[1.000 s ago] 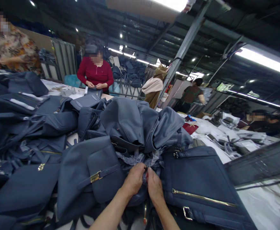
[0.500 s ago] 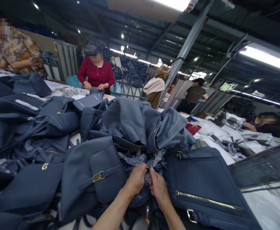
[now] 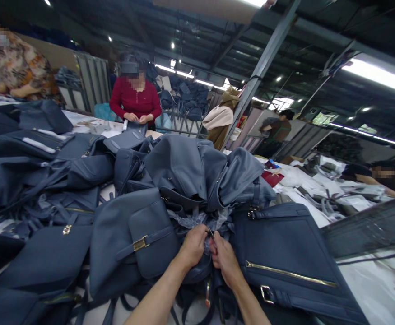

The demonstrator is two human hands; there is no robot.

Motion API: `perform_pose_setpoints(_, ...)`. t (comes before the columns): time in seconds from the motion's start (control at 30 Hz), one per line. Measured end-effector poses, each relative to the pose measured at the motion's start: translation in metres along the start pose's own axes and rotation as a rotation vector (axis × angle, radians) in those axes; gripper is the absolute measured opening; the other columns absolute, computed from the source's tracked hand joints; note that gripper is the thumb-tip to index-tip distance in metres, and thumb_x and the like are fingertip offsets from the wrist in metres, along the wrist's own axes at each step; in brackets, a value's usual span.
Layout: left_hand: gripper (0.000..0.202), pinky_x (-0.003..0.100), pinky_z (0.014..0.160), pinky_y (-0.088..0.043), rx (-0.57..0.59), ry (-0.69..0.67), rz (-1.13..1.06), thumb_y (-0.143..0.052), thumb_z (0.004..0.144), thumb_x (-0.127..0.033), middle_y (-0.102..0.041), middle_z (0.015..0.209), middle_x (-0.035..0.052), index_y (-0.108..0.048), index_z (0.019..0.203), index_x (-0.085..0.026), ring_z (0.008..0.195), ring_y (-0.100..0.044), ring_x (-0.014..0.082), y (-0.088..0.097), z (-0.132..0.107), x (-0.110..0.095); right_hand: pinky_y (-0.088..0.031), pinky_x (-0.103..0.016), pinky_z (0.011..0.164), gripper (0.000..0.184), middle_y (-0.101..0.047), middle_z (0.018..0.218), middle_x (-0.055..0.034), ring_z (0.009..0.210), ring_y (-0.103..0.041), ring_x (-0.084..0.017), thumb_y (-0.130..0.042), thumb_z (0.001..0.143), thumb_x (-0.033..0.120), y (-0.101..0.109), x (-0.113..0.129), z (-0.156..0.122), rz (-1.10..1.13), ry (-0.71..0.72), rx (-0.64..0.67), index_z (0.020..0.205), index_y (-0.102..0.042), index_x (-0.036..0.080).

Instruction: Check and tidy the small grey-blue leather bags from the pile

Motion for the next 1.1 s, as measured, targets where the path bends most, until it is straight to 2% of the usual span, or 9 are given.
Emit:
perform_pose_setpoints(0.2, 0.022, 0.032, 0.079, -0.046, 0.001, 0.006, -0.014, -0.035, 0.092, -0.019, -0.063, 0.085, 0.0065, -0.057, 0.087, -0.019, 0.082, -0.059, 0.0202, 0.002, 0.0, -0.004, -0.009, -0.015, 0.037, 0.062, -0.031, 0.05, 0.013, 0.037, -0.021, -0.002, -0.065, 0.057, 0.079, -0.002, 0.004, -0.005, 0.023, 0.003, -0.001, 0.069, -0.046, 0.021)
perform_pose_setpoints(0.37, 0.021, 0.032, 0.078, -0.046, -0.007, 0.013, -0.022, -0.036, 0.091, -0.016, -0.063, 0.085, 0.0068, -0.057, 0.087, -0.019, 0.081, -0.059, 0.0206, 0.002, 0.0, -0.003, -0.008, -0.015, 0.037, 0.06, -0.03, 0.049, 0.013, 0.036, -0.02, -0.002, -0.062, 0.06, 0.078, -0.002, 0.005, -0.006, 0.046, -0.024, -0.011, 0.068, -0.046, 0.021)
perform_pose_setpoints(0.7, 0.022, 0.031, 0.078, -0.045, -0.005, 0.005, -0.043, -0.036, 0.092, -0.017, -0.063, 0.084, 0.0066, -0.056, 0.086, -0.018, 0.081, -0.059, 0.02, 0.001, 0.0, -0.001, -0.006, -0.015, 0.038, 0.06, -0.028, 0.046, 0.0142, 0.035, -0.018, -0.002, -0.065, 0.056, 0.077, -0.003, 0.007, -0.007, 0.026, -0.051, -0.034, 0.068, -0.045, 0.021)
perform_pose_setpoints(1.1, 0.022, 0.03, 0.076, -0.044, 0.0, 0.026, -0.005, -0.035, 0.092, -0.017, -0.062, 0.082, 0.0062, -0.056, 0.084, -0.018, 0.08, -0.058, 0.0199, -0.001, -0.001, 0.0, -0.008, -0.016, 0.039, 0.065, -0.028, 0.045, 0.0137, 0.035, -0.02, -0.002, -0.061, 0.054, 0.083, -0.005, 0.0, -0.013, 0.019, -0.066, -0.089, 0.066, -0.043, 0.022)
Point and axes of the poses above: each hand's wrist, its own z-axis towards the middle knuckle, its own y-axis out of the back of the hand, x = y × z, the point moved 6 cm from there along z, towards the middle knuckle
